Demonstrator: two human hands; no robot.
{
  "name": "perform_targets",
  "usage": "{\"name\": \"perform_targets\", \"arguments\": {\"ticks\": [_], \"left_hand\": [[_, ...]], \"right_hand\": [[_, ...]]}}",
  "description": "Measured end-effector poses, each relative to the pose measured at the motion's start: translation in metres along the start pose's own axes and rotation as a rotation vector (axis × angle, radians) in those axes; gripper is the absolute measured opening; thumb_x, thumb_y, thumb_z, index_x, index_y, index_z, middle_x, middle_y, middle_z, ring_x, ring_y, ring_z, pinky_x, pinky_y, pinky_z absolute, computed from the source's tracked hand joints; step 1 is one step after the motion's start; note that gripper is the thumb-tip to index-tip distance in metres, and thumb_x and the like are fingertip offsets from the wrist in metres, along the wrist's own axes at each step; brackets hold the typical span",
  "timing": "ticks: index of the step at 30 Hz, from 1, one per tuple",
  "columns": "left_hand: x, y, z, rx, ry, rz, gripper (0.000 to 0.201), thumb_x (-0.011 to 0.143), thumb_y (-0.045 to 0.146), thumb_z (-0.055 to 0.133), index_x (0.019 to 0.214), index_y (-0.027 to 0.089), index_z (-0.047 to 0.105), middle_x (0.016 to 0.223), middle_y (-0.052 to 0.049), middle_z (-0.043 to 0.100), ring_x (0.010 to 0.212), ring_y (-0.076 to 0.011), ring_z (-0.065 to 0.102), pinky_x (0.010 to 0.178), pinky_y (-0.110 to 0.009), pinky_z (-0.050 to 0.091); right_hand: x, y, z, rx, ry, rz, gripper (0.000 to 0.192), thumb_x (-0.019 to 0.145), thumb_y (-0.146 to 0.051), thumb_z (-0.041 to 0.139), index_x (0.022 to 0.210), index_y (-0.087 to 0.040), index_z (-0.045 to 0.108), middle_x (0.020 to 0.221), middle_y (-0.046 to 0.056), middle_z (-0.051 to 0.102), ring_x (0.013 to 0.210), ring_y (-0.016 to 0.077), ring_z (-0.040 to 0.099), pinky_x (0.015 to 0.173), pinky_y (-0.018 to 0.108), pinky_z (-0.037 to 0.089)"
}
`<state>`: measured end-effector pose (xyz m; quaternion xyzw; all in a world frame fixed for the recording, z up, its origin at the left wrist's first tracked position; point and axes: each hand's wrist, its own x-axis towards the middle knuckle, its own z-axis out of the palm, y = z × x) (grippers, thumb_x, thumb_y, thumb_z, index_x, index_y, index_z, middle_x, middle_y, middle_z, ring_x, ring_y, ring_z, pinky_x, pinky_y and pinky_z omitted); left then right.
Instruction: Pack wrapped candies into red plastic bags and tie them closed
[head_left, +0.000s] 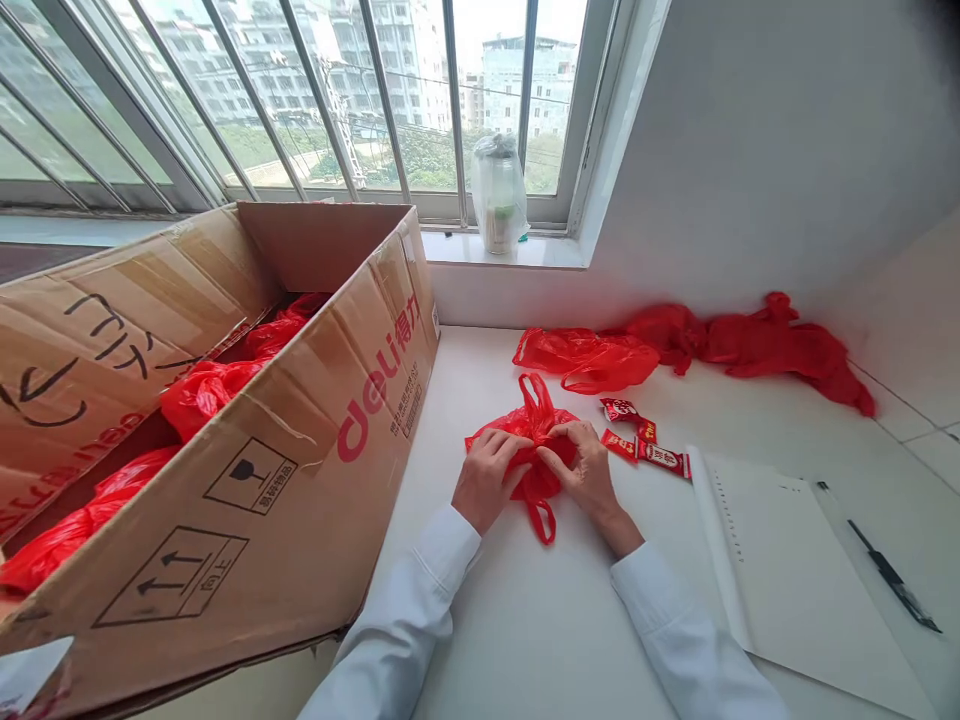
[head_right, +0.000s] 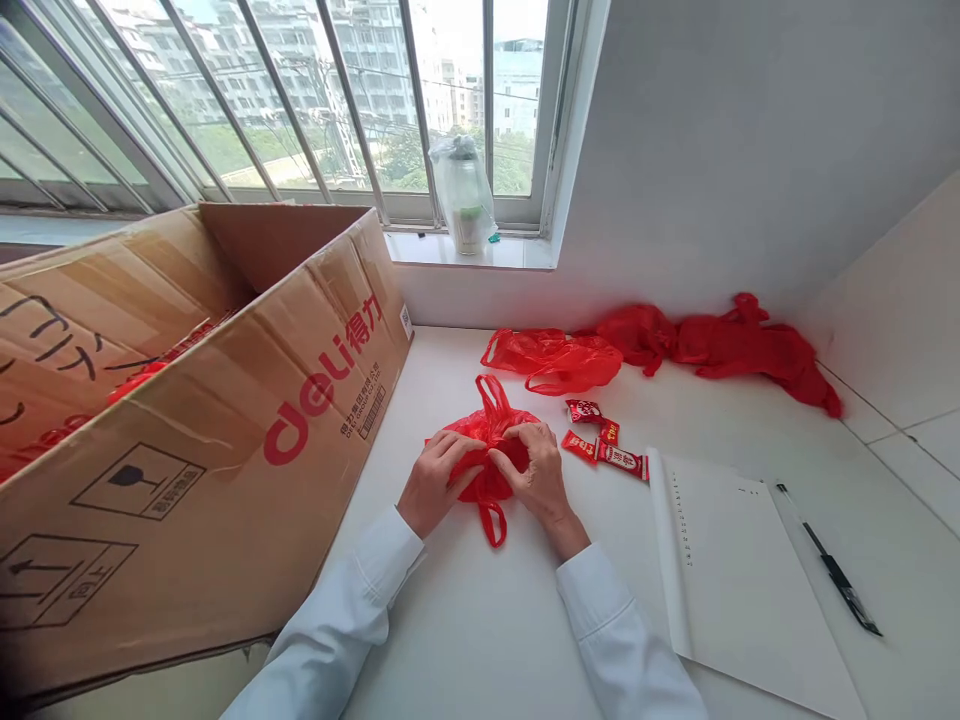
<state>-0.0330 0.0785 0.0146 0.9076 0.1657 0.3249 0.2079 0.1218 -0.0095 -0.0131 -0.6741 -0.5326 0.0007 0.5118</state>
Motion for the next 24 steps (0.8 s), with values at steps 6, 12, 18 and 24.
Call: {"name": "perform_targets", "arguments": {"ticks": [6,12,18,24], "left_hand": [[0.027,-0.003,-0.016,0.044,-0.181,-0.082,0.017,0.091,0.031,0.059,0.093,0.015,0.064,0.087,-0.003,0.065,0.084,-0.0163,0.061,0.078,-0.036,0.052],[0.055,0.003,-0.043,-0.058,-0.225,-0.126,0.02,0.087,0.032,0.063,0.08,0.014,0.065,0.075,0.0,0.064,0.071,-0.0126,0.06,0.071,-0.031,0.051],[0.064,0.007,-0.073,-0.152,-0.241,-0.211,0.008,0.078,0.024,0.066,0.073,0.018,0.069,0.069,0.0,0.069,0.067,-0.0135,0.061,0.065,-0.027,0.048],[0.062,-0.004,-0.097,-0.149,-0.268,-0.257,0.011,0.078,0.024,0.061,0.069,0.018,0.066,0.07,0.0,0.068,0.067,-0.0151,0.061,0.064,-0.029,0.049]], "right_hand": [[0.014,-0.013,-0.008,-0.018,-0.092,-0.009,0.008,0.087,-0.027,0.059,0.079,-0.023,0.06,0.08,0.001,0.066,0.081,0.0217,0.053,0.08,0.039,0.041],[0.039,-0.034,-0.027,-0.05,-0.036,0.037,0.012,0.083,-0.026,0.063,0.072,-0.024,0.06,0.08,0.001,0.066,0.087,0.0235,0.05,0.085,0.042,0.038],[0.054,-0.04,-0.034,-0.032,-0.042,0.115,0.014,0.081,-0.024,0.063,0.068,-0.023,0.058,0.079,0.0,0.067,0.088,0.0225,0.053,0.084,0.04,0.039],[0.058,-0.019,-0.056,-0.01,-0.142,0.212,0.014,0.083,-0.027,0.056,0.069,-0.023,0.059,0.077,-0.001,0.067,0.075,0.019,0.059,0.068,0.032,0.043]]}}
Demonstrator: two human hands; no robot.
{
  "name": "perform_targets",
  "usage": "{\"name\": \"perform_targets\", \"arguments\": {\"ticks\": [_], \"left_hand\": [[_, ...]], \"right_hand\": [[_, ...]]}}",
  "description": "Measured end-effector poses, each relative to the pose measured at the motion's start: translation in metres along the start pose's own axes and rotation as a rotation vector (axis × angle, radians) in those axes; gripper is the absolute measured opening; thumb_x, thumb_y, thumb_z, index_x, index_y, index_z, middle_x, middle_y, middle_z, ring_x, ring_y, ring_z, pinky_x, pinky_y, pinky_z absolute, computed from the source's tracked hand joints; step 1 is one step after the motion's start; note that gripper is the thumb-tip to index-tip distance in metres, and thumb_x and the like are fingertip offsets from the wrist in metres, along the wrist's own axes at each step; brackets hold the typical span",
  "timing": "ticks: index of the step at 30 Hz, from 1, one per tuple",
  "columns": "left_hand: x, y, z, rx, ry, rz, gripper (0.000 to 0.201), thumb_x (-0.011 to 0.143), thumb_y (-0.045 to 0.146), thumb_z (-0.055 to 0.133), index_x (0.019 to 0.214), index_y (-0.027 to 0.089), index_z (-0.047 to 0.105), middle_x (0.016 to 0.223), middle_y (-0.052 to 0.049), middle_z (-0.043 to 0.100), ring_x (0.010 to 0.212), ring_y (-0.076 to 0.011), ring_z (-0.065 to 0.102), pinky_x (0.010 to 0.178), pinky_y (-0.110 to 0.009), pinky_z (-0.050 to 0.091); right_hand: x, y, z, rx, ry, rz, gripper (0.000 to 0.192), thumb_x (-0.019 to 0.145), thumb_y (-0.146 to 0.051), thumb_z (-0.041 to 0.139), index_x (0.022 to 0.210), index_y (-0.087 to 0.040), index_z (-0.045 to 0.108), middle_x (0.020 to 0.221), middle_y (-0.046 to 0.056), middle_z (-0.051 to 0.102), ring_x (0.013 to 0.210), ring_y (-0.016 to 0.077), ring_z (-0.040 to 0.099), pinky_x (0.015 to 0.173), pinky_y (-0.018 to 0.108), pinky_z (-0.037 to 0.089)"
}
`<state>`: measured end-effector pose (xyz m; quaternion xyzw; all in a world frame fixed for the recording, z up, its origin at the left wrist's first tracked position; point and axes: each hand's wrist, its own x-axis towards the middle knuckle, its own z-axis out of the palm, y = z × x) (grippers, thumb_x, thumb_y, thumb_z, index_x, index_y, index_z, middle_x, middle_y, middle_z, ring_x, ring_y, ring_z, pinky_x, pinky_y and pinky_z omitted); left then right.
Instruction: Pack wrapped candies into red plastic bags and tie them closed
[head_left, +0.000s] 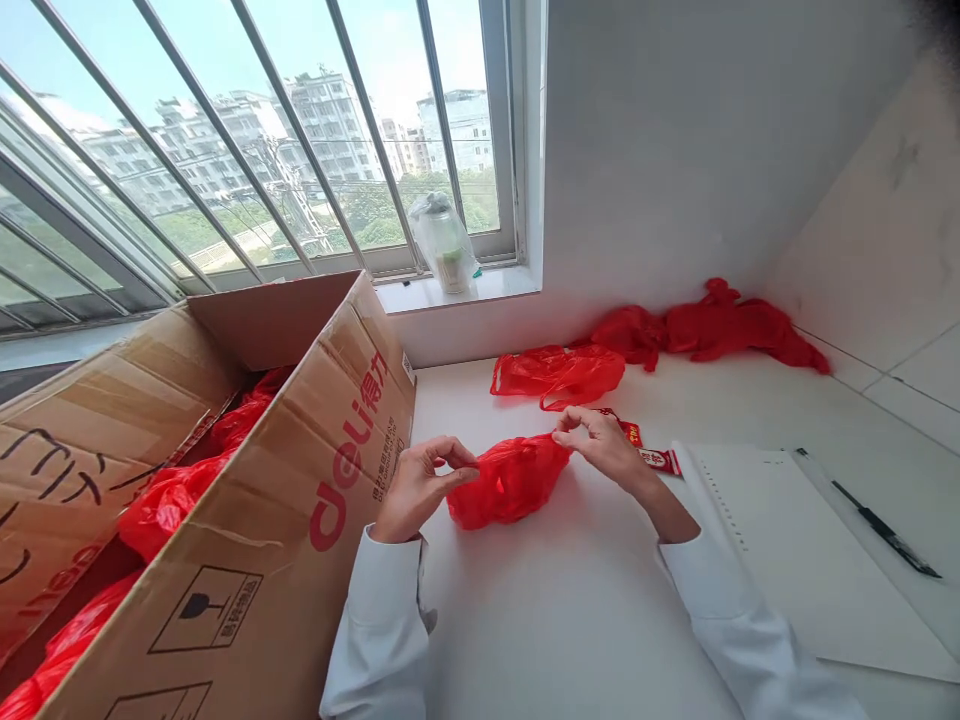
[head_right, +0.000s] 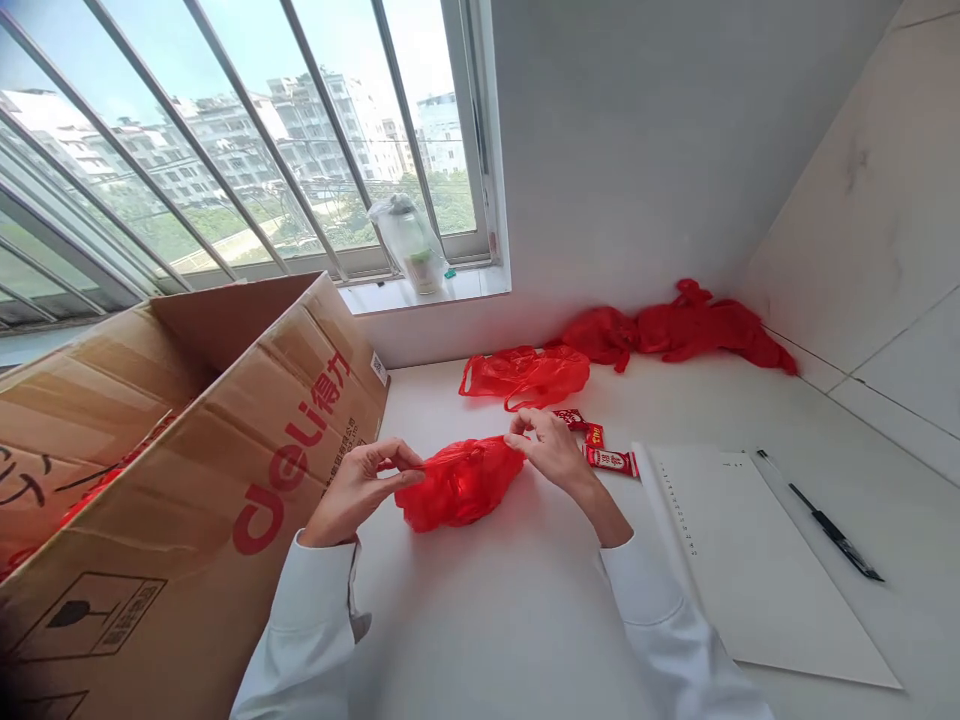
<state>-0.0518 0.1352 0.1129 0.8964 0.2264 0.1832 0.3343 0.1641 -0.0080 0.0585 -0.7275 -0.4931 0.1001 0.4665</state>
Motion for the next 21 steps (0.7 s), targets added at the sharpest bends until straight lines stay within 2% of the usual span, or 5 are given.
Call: {"name": "perform_targets", "arguments": {"ticks": [3,7,13,16,21], "left_hand": [[-0.002,0.006,0.001,0.044,-0.005,0.031,0.008,0.077,0.025,0.064,0.083,0.02,0.064,0.081,-0.001,0.067,0.077,-0.0167,0.061,0.072,-0.032,0.05],[0.002,0.021,0.022,0.134,0.019,0.122,0.034,0.072,0.019,0.07,0.104,0.025,0.06,0.103,-0.005,0.061,0.101,-0.024,0.053,0.084,-0.04,0.048],[0.013,0.023,0.054,0.19,-0.044,0.207,0.021,0.07,0.002,0.061,0.075,0.021,0.058,0.077,0.0,0.059,0.082,-0.0203,0.052,0.071,-0.032,0.045],[0.012,0.02,0.049,0.139,-0.026,0.196,0.017,0.075,0.005,0.06,0.07,0.02,0.055,0.068,0.003,0.054,0.066,-0.0133,0.049,0.063,-0.026,0.041],[0.003,0.012,0.02,0.015,0.118,0.105,0.014,0.077,0.017,0.063,0.068,0.019,0.053,0.067,0.004,0.055,0.064,-0.0105,0.051,0.063,-0.023,0.041]], "right_hand": [[-0.002,-0.001,-0.011,0.019,-0.093,-0.022,0.01,0.083,-0.03,0.058,0.086,-0.025,0.065,0.091,0.0,0.07,0.083,0.0191,0.063,0.066,0.03,0.044],[-0.008,-0.017,-0.005,0.008,-0.112,-0.067,0.026,0.084,-0.039,0.062,0.108,-0.027,0.063,0.105,0.003,0.068,0.101,0.0228,0.059,0.075,0.034,0.045],[-0.013,-0.032,0.011,-0.036,-0.139,-0.127,0.009,0.079,-0.027,0.069,0.071,-0.025,0.066,0.075,-0.001,0.067,0.084,0.0218,0.057,0.082,0.039,0.04],[-0.012,-0.032,0.006,-0.018,-0.106,-0.112,0.012,0.083,-0.028,0.066,0.071,-0.026,0.065,0.077,-0.002,0.068,0.082,0.02,0.057,0.079,0.037,0.041],[-0.008,-0.018,-0.018,0.009,-0.02,-0.005,0.015,0.087,-0.036,0.059,0.078,-0.024,0.063,0.083,0.0,0.069,0.079,0.0191,0.06,0.07,0.033,0.043]]}}
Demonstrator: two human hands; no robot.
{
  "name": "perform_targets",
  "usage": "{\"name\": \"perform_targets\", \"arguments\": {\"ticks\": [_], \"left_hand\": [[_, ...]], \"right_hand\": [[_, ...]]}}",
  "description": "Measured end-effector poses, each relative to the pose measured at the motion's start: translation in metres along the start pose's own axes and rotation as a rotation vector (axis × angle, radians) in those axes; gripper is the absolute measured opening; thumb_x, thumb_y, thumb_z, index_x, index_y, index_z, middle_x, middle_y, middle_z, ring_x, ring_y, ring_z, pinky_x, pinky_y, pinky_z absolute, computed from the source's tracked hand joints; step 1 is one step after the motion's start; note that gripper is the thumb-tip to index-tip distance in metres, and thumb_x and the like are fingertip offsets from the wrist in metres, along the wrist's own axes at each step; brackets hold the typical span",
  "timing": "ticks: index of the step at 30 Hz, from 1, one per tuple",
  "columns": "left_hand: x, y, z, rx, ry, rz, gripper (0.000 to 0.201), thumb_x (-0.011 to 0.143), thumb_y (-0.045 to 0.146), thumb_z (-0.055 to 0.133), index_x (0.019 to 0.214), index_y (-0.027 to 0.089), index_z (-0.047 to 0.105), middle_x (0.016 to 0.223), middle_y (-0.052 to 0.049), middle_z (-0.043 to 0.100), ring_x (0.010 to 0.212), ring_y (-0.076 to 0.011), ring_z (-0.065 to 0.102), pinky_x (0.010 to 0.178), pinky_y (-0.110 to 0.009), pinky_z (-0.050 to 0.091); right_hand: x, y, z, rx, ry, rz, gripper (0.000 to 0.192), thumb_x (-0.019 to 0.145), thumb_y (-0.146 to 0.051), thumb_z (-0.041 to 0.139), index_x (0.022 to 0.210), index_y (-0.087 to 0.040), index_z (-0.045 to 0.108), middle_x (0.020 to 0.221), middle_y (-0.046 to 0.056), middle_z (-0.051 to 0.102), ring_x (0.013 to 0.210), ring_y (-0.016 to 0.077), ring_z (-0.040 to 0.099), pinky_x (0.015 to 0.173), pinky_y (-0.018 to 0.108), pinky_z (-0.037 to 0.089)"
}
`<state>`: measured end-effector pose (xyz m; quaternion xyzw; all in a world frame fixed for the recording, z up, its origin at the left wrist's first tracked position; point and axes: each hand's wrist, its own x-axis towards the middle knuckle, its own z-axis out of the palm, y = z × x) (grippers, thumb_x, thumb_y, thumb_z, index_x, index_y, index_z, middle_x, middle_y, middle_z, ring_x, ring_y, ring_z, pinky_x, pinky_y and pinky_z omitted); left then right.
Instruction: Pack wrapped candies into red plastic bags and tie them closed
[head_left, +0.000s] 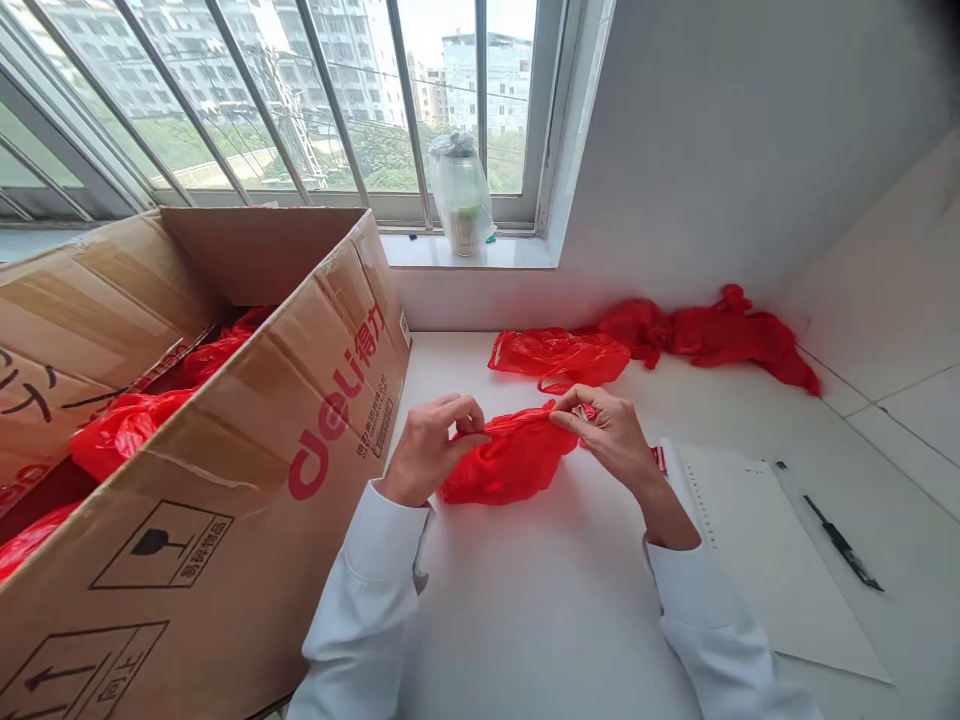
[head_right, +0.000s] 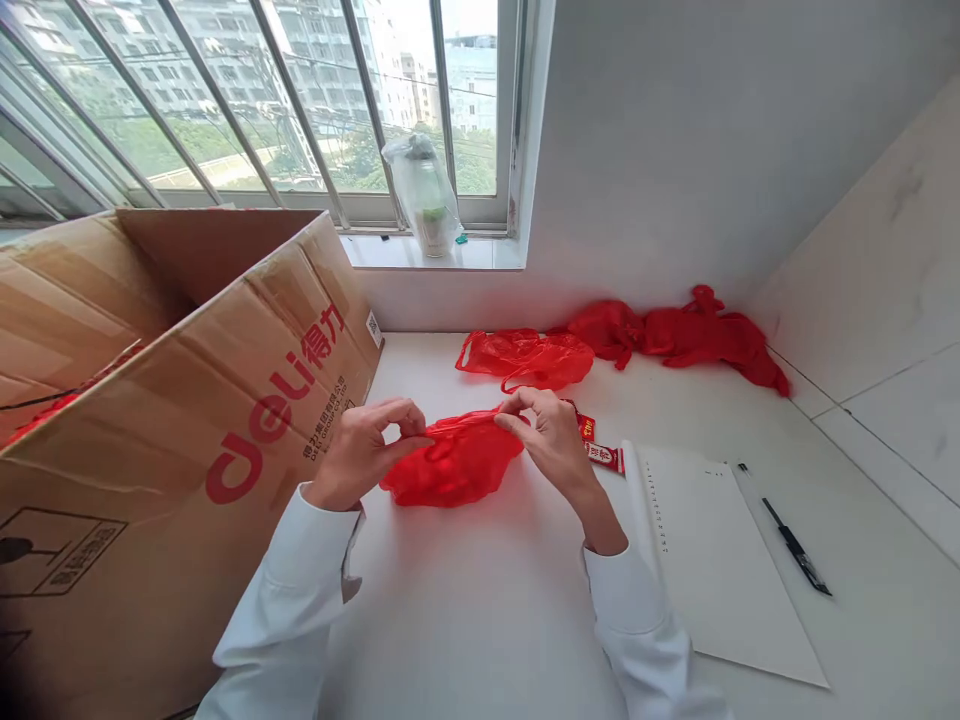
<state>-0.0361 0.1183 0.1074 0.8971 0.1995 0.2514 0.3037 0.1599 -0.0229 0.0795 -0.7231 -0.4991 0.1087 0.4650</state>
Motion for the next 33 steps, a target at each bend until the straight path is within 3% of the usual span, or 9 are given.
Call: {"name": "perform_targets", "arguments": {"ticks": [4,6,9,11,14,21,27,30,33], "left_hand": [[-0.007,-0.004,-0.016,-0.054,-0.01,-0.109,0.009,0.081,0.026,0.06,0.076,0.019,0.057,0.063,0.004,0.056,0.061,-0.0115,0.054,0.06,-0.024,0.045],[-0.009,0.0,-0.015,-0.061,-0.07,-0.122,0.015,0.077,0.027,0.064,0.09,0.02,0.061,0.071,0.003,0.058,0.067,-0.0137,0.058,0.064,-0.026,0.048],[-0.008,0.012,-0.002,-0.073,-0.102,-0.08,0.045,0.067,0.023,0.073,0.11,0.026,0.06,0.102,-0.002,0.062,0.097,-0.0212,0.057,0.081,-0.033,0.048],[-0.005,0.02,0.006,-0.107,-0.107,-0.038,0.036,0.069,0.017,0.071,0.103,0.026,0.064,0.102,-0.002,0.063,0.101,-0.0218,0.054,0.084,-0.033,0.044],[-0.002,0.025,0.009,-0.209,-0.076,-0.018,0.007,0.076,0.014,0.065,0.076,0.021,0.065,0.076,0.002,0.061,0.076,-0.0159,0.052,0.074,-0.029,0.041],[-0.009,0.022,-0.015,-0.619,0.141,-0.093,0.014,0.086,0.025,0.059,0.079,0.021,0.047,0.076,0.005,0.048,0.068,-0.0081,0.046,0.064,-0.021,0.039],[-0.024,0.032,-0.038,-0.828,-0.111,0.023,0.024,0.081,0.027,0.067,0.088,0.022,0.044,0.1,-0.002,0.055,0.096,-0.0155,0.056,0.082,-0.029,0.047],[-0.031,0.051,-0.048,-0.576,-0.185,0.147,0.04,0.077,0.033,0.075,0.103,0.023,0.046,0.101,-0.002,0.058,0.097,-0.017,0.056,0.087,-0.03,0.045],[-0.037,0.071,-0.05,-0.156,-0.223,0.189,0.049,0.075,0.032,0.077,0.111,0.02,0.047,0.097,-0.001,0.062,0.081,-0.013,0.057,0.076,-0.025,0.043]], "right_hand": [[0.0,0.007,-0.014,0.015,-0.108,0.053,0.021,0.088,-0.041,0.054,0.08,-0.022,0.061,0.084,0.003,0.068,0.069,0.0174,0.06,0.057,0.029,0.041],[-0.002,0.002,-0.014,0.018,-0.186,0.038,0.019,0.085,-0.042,0.058,0.088,-0.023,0.063,0.093,0.003,0.069,0.085,0.0203,0.063,0.062,0.029,0.044],[-0.005,-0.014,-0.005,0.035,-0.238,-0.011,0.037,0.077,-0.04,0.069,0.11,-0.027,0.062,0.113,0.003,0.067,0.106,0.0239,0.059,0.083,0.033,0.045],[-0.006,-0.021,0.002,0.091,-0.195,-0.021,0.027,0.076,-0.034,0.07,0.101,-0.026,0.067,0.103,0.002,0.069,0.098,0.0227,0.06,0.087,0.035,0.043],[-0.006,-0.02,0.009,0.191,-0.07,0.022,0.008,0.078,-0.03,0.065,0.077,-0.022,0.067,0.079,0.0,0.068,0.08,0.0191,0.06,0.078,0.032,0.043],[0.001,0.005,0.003,0.454,0.235,0.159,0.021,0.082,-0.041,0.06,0.088,-0.021,0.058,0.075,-0.001,0.061,0.067,0.0134,0.057,0.062,0.025,0.046],[-0.002,-0.005,-0.011,0.581,0.281,0.162,0.026,0.074,-0.033,0.072,0.094,-0.022,0.059,0.084,0.0,0.064,0.074,0.0138,0.06,0.065,0.026,0.05],[-0.009,-0.017,-0.016,0.569,0.25,0.135,0.02,0.075,-0.031,0.074,0.09,-0.022,0.063,0.081,-0.001,0.063,0.072,0.0116,0.058,0.063,0.023,0.05],[-0.014,-0.026,-0.017,0.528,0.19,0.118,0.018,0.078,-0.033,0.072,0.09,-0.022,0.066,0.081,0.0,0.063,0.071,0.0123,0.058,0.062,0.024,0.05]]}}
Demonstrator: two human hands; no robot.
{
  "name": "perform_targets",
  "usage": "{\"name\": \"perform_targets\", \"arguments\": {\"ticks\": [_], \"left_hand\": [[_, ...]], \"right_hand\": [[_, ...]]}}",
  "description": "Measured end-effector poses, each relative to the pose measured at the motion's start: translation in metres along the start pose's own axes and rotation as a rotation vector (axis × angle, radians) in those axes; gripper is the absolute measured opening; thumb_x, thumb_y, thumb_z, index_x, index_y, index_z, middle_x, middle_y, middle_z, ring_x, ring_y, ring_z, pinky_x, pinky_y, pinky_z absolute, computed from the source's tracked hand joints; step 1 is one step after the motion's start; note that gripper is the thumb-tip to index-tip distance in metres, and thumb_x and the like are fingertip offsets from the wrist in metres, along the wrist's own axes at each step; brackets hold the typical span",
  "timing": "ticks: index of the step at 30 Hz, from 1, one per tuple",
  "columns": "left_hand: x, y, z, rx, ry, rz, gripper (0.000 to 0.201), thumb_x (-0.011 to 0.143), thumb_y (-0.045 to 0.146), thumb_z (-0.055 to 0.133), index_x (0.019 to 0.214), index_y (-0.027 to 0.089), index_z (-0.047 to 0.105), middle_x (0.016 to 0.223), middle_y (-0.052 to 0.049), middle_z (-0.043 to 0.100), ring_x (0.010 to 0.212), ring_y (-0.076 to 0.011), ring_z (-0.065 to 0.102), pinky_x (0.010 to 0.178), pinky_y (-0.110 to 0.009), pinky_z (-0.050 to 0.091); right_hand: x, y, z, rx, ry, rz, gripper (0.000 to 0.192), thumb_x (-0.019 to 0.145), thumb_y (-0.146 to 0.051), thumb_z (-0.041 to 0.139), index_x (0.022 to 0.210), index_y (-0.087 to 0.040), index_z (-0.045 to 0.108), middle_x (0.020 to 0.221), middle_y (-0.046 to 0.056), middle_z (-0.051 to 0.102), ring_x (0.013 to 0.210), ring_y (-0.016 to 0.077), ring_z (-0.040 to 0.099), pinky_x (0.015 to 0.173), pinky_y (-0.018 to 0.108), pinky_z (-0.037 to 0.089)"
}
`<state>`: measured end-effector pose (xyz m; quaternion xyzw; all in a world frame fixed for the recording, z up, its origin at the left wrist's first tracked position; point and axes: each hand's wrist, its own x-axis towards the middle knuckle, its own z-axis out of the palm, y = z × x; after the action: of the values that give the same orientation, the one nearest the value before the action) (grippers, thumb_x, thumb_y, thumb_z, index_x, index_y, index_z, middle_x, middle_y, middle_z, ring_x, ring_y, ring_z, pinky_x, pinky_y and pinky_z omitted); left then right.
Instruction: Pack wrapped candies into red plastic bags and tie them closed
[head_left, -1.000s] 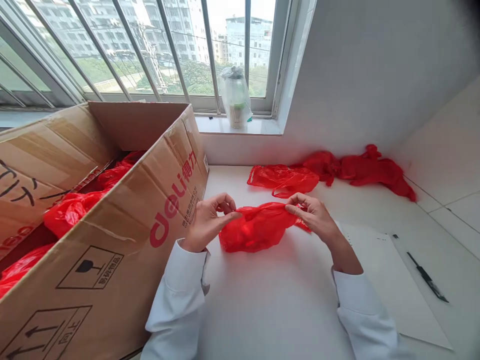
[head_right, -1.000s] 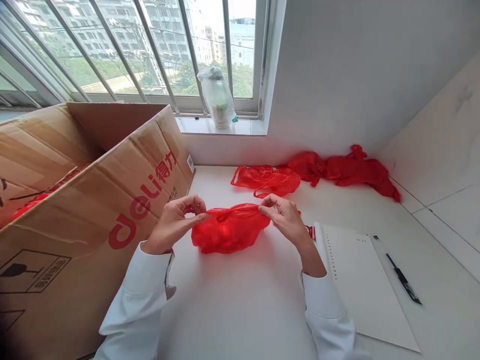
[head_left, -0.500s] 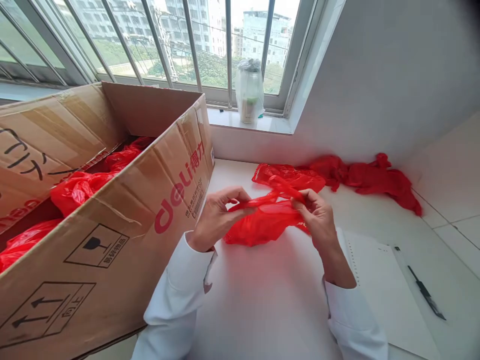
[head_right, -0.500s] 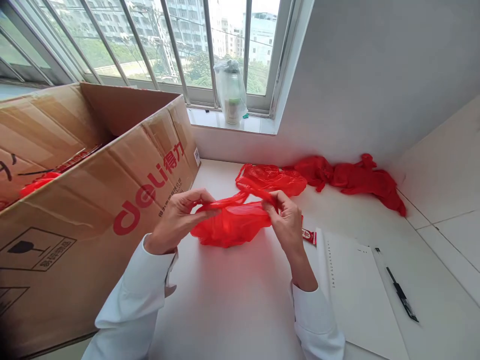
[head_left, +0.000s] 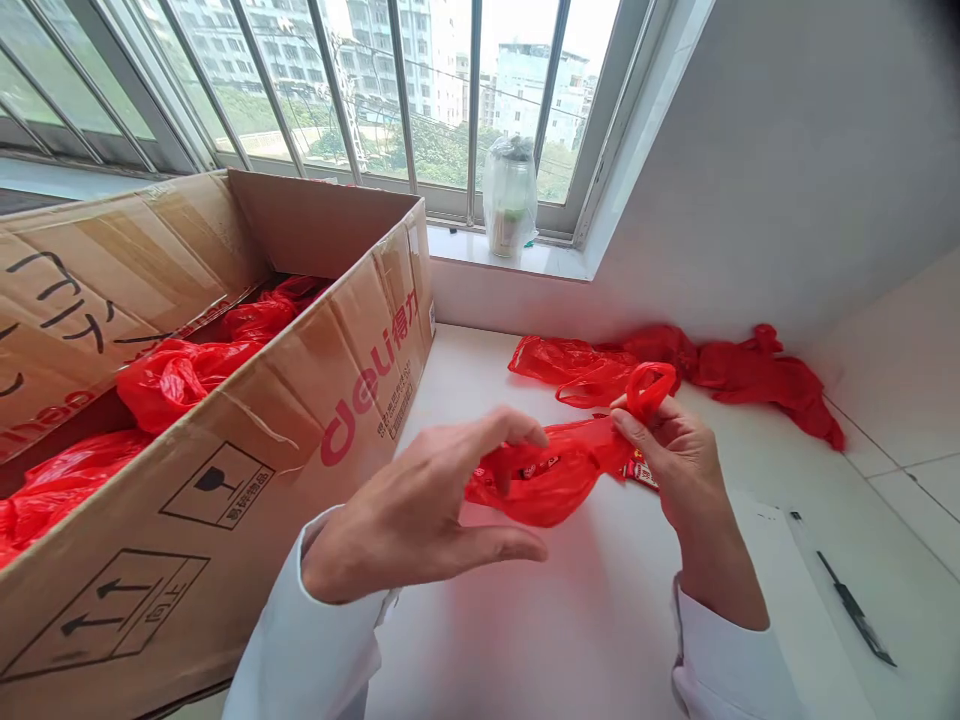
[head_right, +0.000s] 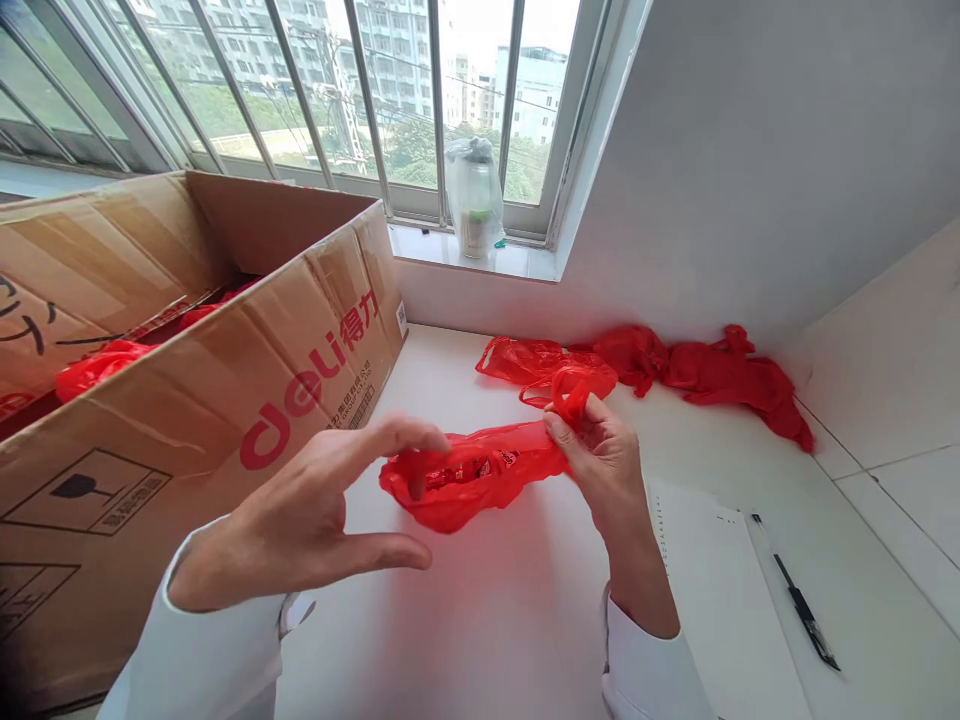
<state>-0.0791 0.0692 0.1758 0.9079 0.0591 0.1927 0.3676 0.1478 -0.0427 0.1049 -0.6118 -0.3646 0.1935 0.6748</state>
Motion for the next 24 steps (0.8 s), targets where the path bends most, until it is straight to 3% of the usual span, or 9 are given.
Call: {"name": "perform_targets", "arguments": {"ticks": [3,6,8,12,16,17,19,22,24], "left_hand": [[-0.006,0.012,0.005,0.22,-0.108,-0.061,0.032,0.085,0.022,0.065,0.112,0.02,0.048,0.084,0.004,0.061,0.066,-0.0108,0.051,0.064,-0.024,0.037],[-0.02,0.012,0.008,0.303,-0.247,-0.2,0.004,0.091,0.02,0.055,0.087,0.021,0.052,0.07,0.006,0.054,0.06,-0.0109,0.045,0.058,-0.025,0.032],[-0.03,0.009,0.008,0.33,-0.309,-0.312,0.017,0.091,0.021,0.054,0.074,0.02,0.05,0.069,0.005,0.053,0.064,-0.0115,0.048,0.059,-0.025,0.032],[-0.037,0.011,0.006,0.326,-0.282,-0.355,0.017,0.093,0.022,0.05,0.076,0.02,0.055,0.077,0.002,0.058,0.072,-0.013,0.054,0.066,-0.025,0.036],[-0.032,0.021,0.003,0.29,-0.214,-0.304,0.019,0.096,0.023,0.042,0.089,0.02,0.06,0.086,-0.001,0.059,0.074,-0.0135,0.055,0.068,-0.024,0.04],[-0.032,0.022,0.004,0.292,-0.203,-0.295,0.022,0.097,0.022,0.04,0.089,0.02,0.06,0.087,-0.001,0.059,0.075,-0.0136,0.056,0.07,-0.025,0.041],[-0.034,0.022,0.008,0.305,-0.189,-0.27,0.026,0.097,0.02,0.035,0.086,0.02,0.059,0.085,-0.001,0.058,0.075,-0.0138,0.055,0.073,-0.025,0.043],[-0.045,0.018,0.018,0.331,-0.172,-0.253,0.025,0.093,0.012,0.036,0.081,0.02,0.056,0.08,0.0,0.058,0.075,-0.0149,0.055,0.073,-0.026,0.043],[-0.052,0.016,0.023,0.371,-0.173,-0.269,0.026,0.087,0.004,0.036,0.079,0.02,0.054,0.079,0.0,0.058,0.076,-0.0156,0.055,0.074,-0.028,0.043]], "right_hand": [[-0.002,-0.004,-0.001,-0.039,0.076,-0.069,0.018,0.076,-0.03,0.073,0.09,-0.023,0.065,0.082,0.0,0.062,0.071,0.0125,0.058,0.06,0.024,0.05],[-0.001,-0.007,-0.008,-0.045,0.156,-0.12,0.024,0.073,-0.023,0.075,0.094,-0.023,0.064,0.083,-0.001,0.06,0.069,0.011,0.056,0.058,0.022,0.048],[-0.001,-0.011,-0.014,-0.018,0.131,-0.107,0.029,0.072,-0.019,0.074,0.098,-0.024,0.064,0.085,0.0,0.06,0.07,0.0111,0.056,0.058,0.021,0.048],[-0.013,-0.033,-0.022,0.056,0.02,-0.196,0.031,0.069,-0.011,0.069,0.097,-0.024,0.065,0.096,0.002,0.061,0.086,0.015,0.059,0.072,0.027,0.051],[-0.041,-0.068,-0.017,-0.035,0.064,-0.55,0.025,0.071,-0.004,0.064,0.087,-0.023,0.067,0.096,0.003,0.062,0.098,0.021,0.057,0.09,0.039,0.046],[-0.048,-0.074,-0.013,-0.116,0.016,-0.63,0.025,0.073,-0.002,0.062,0.087,-0.022,0.067,0.094,0.003,0.063,0.096,0.0215,0.058,0.088,0.039,0.047],[-0.057,-0.078,-0.002,-0.306,-0.225,-0.739,0.029,0.076,0.001,0.058,0.092,-0.022,0.066,0.089,0.003,0.066,0.09,0.021,0.061,0.081,0.038,0.049],[-0.057,-0.062,0.02,-0.677,-0.587,-0.744,0.031,0.084,0.001,0.047,0.099,-0.021,0.063,0.09,0.003,0.069,0.085,0.02,0.062,0.083,0.039,0.05],[-0.048,-0.042,0.032,-0.946,-0.61,-0.662,0.036,0.086,0.003,0.038,0.095,-0.02,0.064,0.09,0.005,0.071,0.092,0.0219,0.062,0.09,0.043,0.047]]}}
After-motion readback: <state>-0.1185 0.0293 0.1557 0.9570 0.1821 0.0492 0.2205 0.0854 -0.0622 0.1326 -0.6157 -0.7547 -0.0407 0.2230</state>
